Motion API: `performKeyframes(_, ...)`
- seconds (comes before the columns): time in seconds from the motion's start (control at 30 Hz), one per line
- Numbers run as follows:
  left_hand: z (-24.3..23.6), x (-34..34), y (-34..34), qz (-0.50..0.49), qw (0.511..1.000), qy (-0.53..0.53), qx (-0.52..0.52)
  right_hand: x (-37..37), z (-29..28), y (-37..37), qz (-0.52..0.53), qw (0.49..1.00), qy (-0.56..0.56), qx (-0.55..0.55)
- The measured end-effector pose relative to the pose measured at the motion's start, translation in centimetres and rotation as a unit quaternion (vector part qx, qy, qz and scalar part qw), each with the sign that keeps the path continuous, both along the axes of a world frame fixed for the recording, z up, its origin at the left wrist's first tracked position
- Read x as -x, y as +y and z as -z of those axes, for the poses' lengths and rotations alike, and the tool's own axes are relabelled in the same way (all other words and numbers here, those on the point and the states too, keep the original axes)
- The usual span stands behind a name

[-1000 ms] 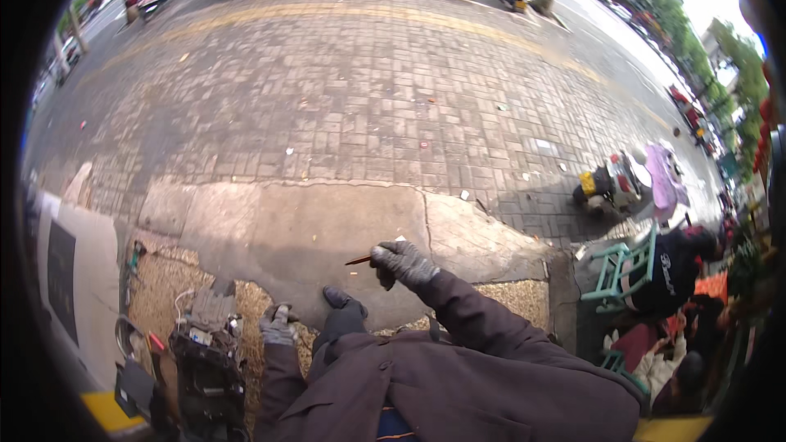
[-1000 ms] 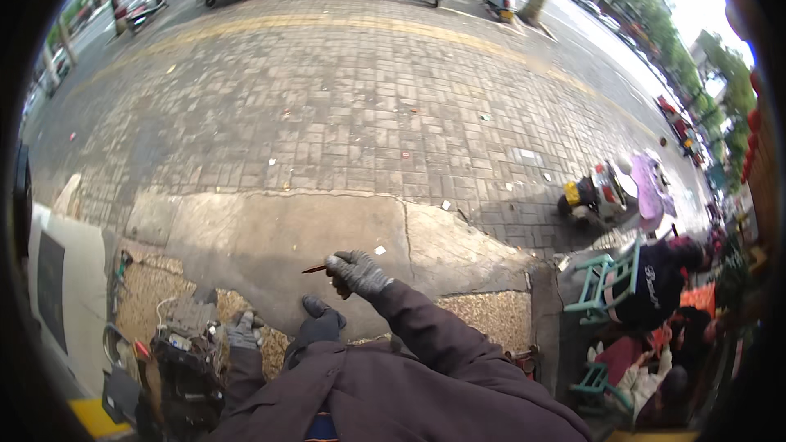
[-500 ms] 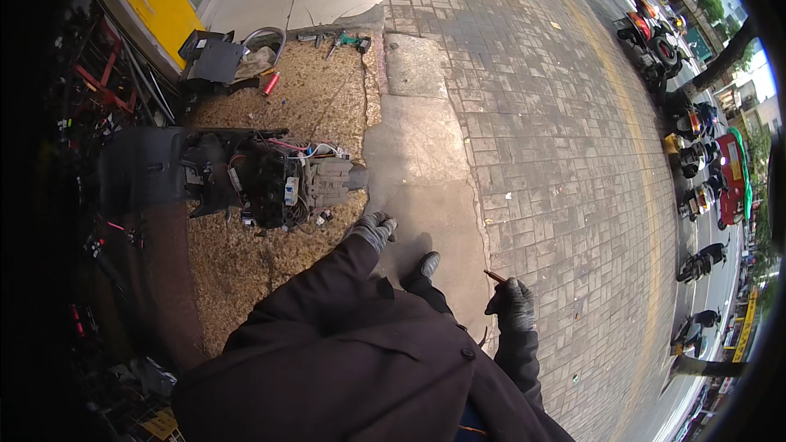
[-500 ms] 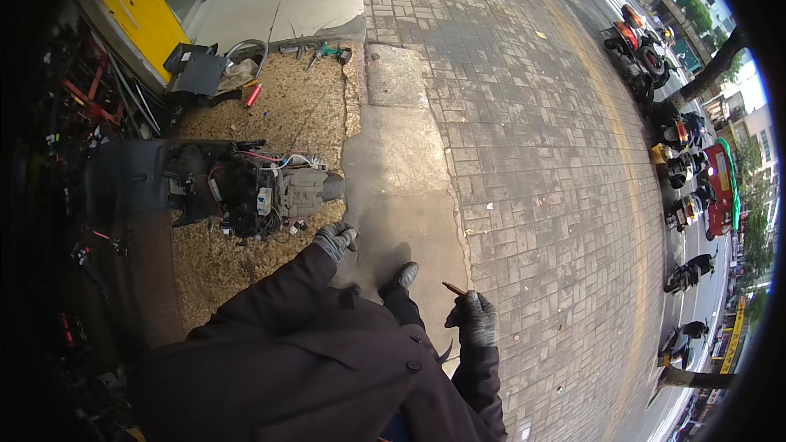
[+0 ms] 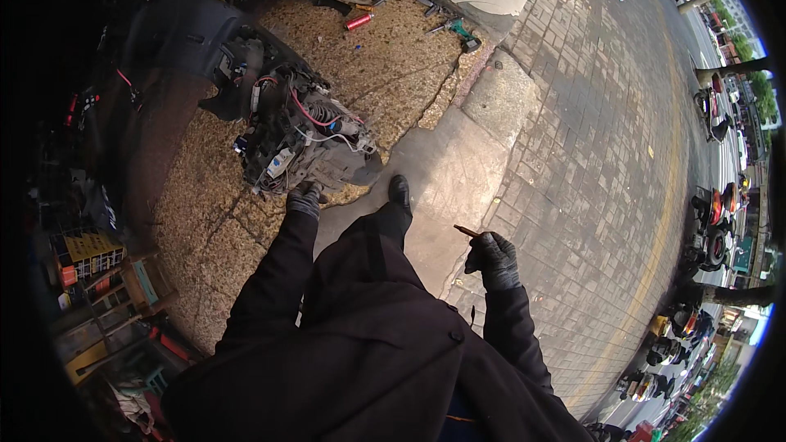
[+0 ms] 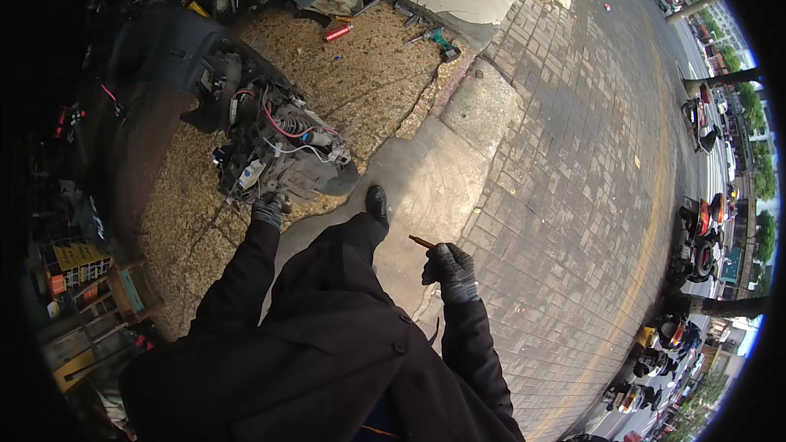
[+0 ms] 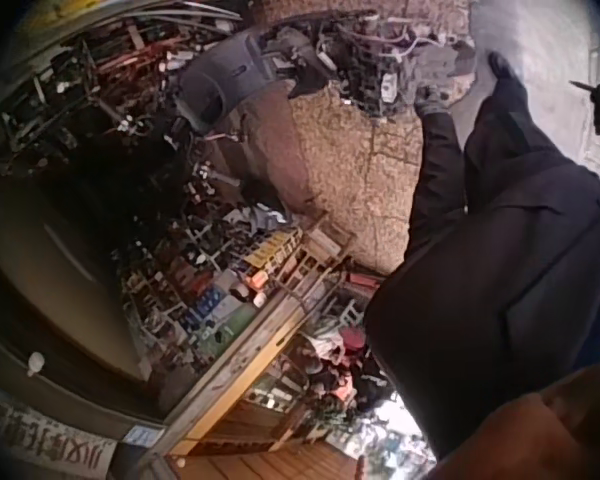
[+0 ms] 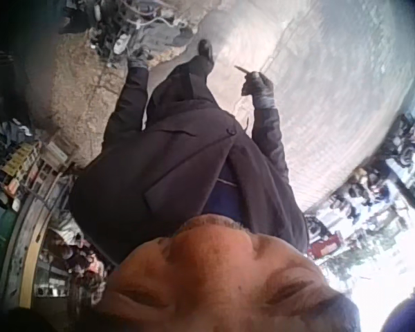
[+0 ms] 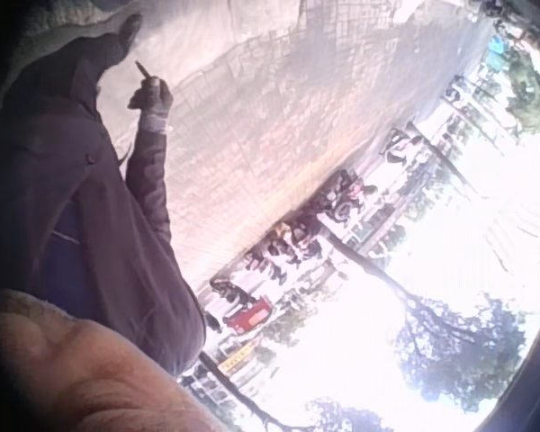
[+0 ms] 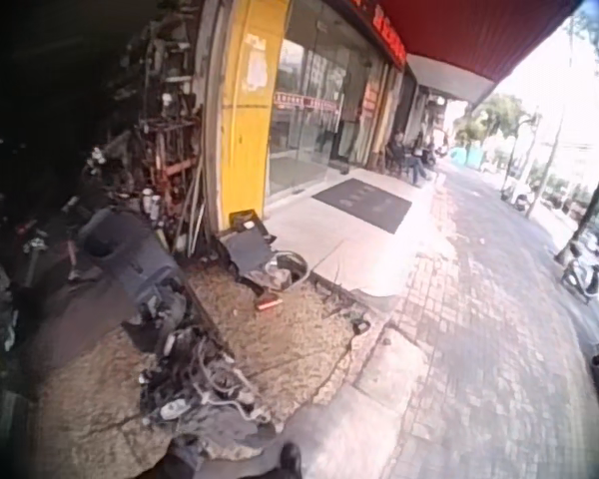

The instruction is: The person retrieves a socket from a container, then uses a cordless impact wrench to remove bolts from the motorcycle's front brake caliper. After removing the caliper, they spray lubricant onto the brake assembly and reattach the caliper.

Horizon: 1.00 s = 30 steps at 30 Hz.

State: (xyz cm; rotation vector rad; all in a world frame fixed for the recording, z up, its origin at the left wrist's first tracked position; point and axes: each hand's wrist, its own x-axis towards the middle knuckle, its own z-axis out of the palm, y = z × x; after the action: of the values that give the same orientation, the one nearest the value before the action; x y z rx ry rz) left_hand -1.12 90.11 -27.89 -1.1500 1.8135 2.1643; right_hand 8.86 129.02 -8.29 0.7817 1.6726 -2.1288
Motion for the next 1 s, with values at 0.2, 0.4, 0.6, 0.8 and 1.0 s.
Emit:
performKeyframes(0.2,3.2,6.8,11.5,0.06,0.994,-0.061,-0.062,14.1,2.8,5.2,-0.079,0.996,-0.041,-0.022)
performKeyframes(0.4,0.2,14.1,17.1,0.116,0.98,-0.108,-0.119,29.3,3.1,6.9,-0.214,0.975,-0.052,-0.038)
performKeyframes(0.6,-3.4,17.9,18.1,-0.071,0.973,-0.168,-0.141,44.3,5.8,2.8,-0.477,0.877,0.017,-0.043)
performKeyframes(0.8,-4.8,24.9,22.9,-0.344,0.905,-0.111,-0.223,57.2,9.1,-3.0,-0.611,0.774,-0.166,0.002)
performKeyframes(1.0,-6.1,34.1,30.0,-0.467,0.843,0.052,-0.261,62.6,11.3,-4.7,-0.715,0.668,-0.204,-0.01)
